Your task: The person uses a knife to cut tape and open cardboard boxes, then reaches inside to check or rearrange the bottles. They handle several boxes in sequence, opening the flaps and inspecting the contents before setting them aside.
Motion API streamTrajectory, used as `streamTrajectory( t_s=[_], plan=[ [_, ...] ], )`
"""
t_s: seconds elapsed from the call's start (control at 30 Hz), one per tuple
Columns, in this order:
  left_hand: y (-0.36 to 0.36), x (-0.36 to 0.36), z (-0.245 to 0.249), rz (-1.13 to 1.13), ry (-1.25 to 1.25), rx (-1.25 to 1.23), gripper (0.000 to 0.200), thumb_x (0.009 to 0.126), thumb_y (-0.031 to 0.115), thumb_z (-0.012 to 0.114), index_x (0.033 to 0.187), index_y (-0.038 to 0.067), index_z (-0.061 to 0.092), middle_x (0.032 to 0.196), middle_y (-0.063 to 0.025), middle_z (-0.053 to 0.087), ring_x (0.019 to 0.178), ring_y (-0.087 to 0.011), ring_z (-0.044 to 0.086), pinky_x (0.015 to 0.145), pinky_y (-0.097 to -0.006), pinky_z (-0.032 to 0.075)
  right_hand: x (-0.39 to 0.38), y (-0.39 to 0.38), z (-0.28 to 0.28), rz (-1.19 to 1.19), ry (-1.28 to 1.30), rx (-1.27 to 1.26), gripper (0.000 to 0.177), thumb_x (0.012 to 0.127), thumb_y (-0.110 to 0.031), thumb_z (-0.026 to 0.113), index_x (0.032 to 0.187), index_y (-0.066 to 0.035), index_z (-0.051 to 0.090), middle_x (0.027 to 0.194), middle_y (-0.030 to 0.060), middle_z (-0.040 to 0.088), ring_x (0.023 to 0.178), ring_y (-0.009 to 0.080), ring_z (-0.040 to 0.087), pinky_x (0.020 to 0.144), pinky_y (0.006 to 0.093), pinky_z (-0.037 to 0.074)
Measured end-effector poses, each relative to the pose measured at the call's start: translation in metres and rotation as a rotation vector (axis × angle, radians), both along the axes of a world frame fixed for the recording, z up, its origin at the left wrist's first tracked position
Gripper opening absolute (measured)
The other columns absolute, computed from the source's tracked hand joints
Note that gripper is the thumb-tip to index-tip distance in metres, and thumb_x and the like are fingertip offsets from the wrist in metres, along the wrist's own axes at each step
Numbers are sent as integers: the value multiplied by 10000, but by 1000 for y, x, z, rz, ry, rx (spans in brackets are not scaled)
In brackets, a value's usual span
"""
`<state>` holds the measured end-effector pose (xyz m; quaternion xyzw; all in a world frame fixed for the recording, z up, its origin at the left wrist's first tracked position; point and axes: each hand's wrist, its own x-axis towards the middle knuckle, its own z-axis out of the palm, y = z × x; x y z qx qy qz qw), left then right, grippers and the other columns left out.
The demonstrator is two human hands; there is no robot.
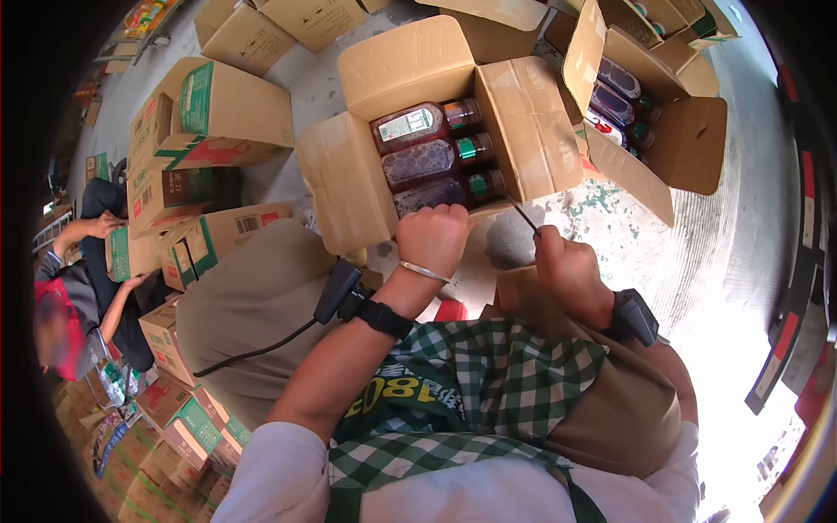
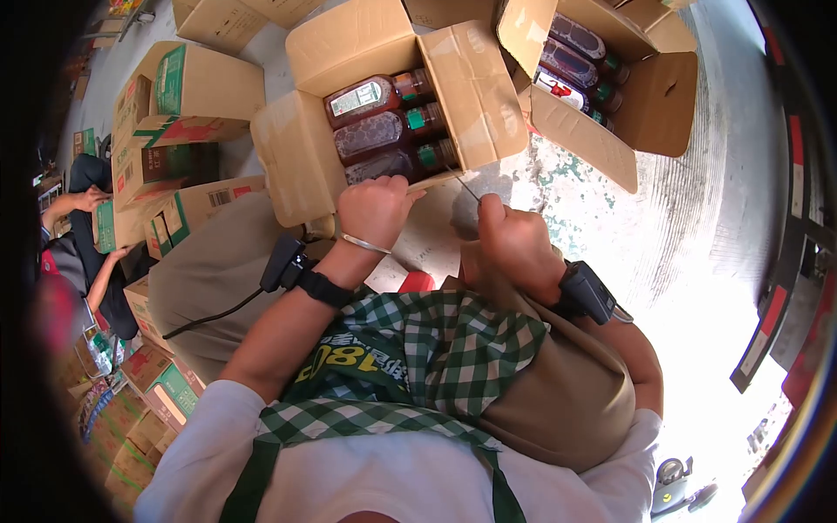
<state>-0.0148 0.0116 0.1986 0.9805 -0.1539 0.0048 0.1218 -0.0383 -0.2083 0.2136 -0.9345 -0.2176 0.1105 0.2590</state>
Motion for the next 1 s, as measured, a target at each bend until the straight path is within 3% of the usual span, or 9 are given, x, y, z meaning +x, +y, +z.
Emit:
streamTrajectory(
  t_s=[0.4,0.77,1.0],
  plan=[
    [0,0,-2,-58,-26,-25,265,748,310,665,652,90,553,597,-65,574,567,-241,598,500,-366,465,14,-3,5,-4,-119,-9,128,745,1,517,820,-29,417,621,133,525,542,324,573,473,405,461],
    [3,-3,-4,-42,10,-45,207,741,266,660,689,94,557,629,-57,574,604,-226,597,516,-357,469,17,-6,-5,-11,-22,-102,116,734,20,509,822,-22,446,638,153,563,564,333,594,485,407,474],
    [4,-5,-8,-75,-30,-86,93,688,160,608,725,95,553,666,-37,557,647,-206,582,554,-329,472,27,0,-37,-4,84,-127,98,757,9,482,842,-24,449,658,147,576,593,345,606,505,420,484]
  ],
)
